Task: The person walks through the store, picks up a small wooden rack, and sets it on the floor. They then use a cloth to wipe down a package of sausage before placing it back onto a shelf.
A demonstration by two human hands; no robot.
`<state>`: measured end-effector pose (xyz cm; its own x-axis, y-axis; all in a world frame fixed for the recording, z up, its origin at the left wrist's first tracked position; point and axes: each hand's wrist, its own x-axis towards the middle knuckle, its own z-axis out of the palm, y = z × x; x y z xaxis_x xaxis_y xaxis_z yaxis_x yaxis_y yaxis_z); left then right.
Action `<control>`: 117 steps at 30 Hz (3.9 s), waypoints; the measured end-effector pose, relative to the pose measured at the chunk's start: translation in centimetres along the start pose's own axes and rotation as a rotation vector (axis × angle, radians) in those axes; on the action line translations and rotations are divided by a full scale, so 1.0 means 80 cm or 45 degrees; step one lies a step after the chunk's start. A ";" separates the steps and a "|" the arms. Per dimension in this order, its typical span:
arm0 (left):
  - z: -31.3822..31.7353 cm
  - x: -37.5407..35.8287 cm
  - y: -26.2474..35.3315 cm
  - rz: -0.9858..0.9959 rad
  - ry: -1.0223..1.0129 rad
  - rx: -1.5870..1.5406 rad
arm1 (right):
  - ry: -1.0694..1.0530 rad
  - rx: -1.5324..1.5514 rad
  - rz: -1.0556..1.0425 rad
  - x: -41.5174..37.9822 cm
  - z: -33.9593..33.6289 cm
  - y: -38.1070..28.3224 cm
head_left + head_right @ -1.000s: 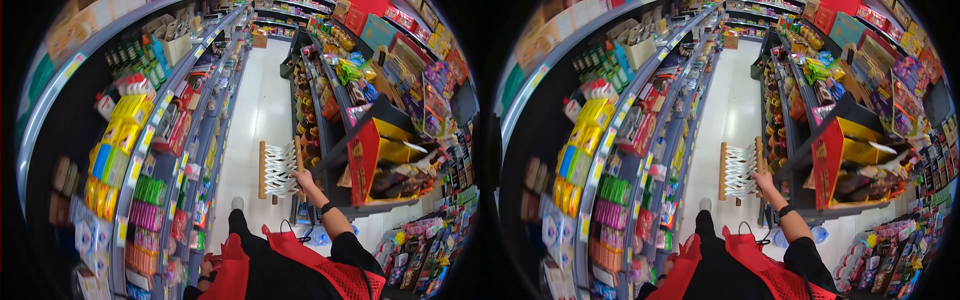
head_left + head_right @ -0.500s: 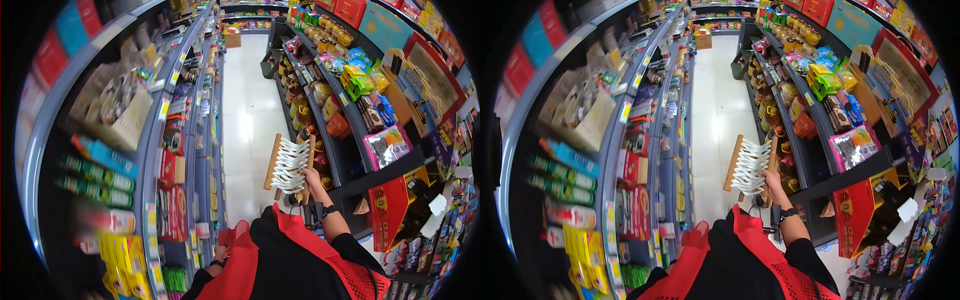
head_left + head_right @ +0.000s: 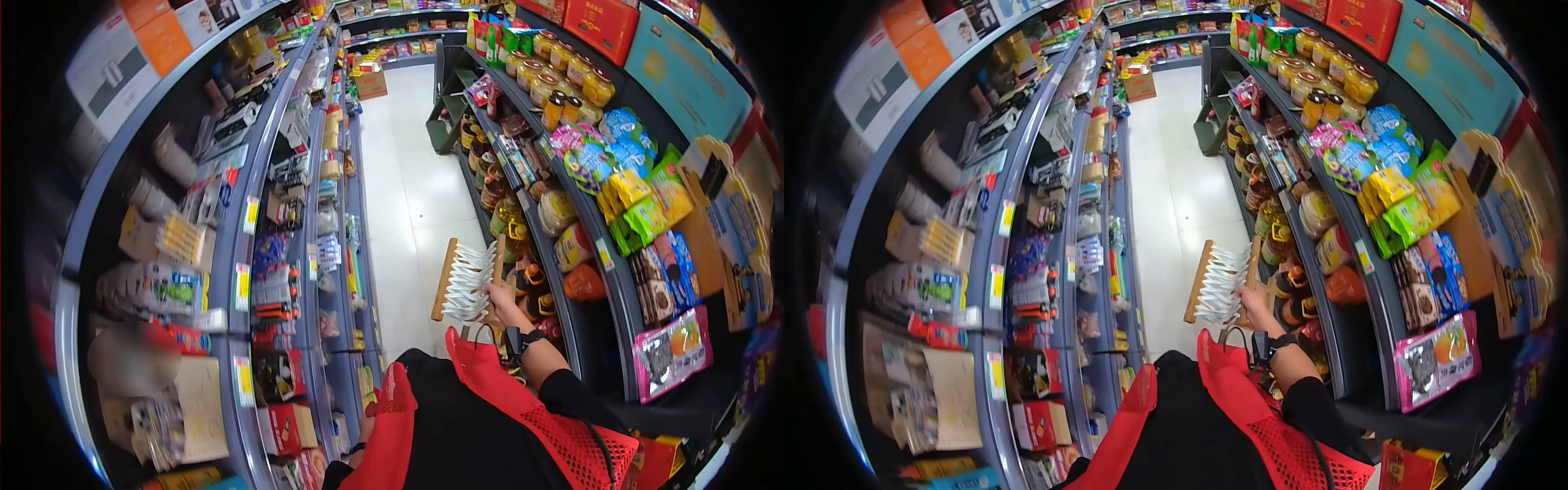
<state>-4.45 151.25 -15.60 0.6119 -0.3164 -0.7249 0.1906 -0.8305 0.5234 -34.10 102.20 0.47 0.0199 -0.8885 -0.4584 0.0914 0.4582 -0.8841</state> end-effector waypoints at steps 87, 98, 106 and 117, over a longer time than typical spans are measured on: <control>0.370 1.091 2.253 0.861 -0.662 -0.021 | -0.177 -0.342 -0.147 1.641 0.915 -0.871; 0.394 1.172 2.492 1.035 -0.753 0.244 | -0.185 0.077 -0.124 1.758 0.976 -0.959; 0.420 1.197 2.582 0.812 -1.017 -0.063 | -0.274 0.170 -0.177 1.817 0.996 -1.028; 0.529 1.231 2.783 0.988 -0.916 0.148 | 0.069 -0.246 0.074 2.030 0.926 -1.033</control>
<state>65.78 -84.20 10.58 -0.0707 -0.9430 -0.3252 -0.1544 -0.3117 0.9375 35.30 -81.78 5.75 -0.0347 -0.8601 -0.5089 -0.1009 0.5096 -0.8545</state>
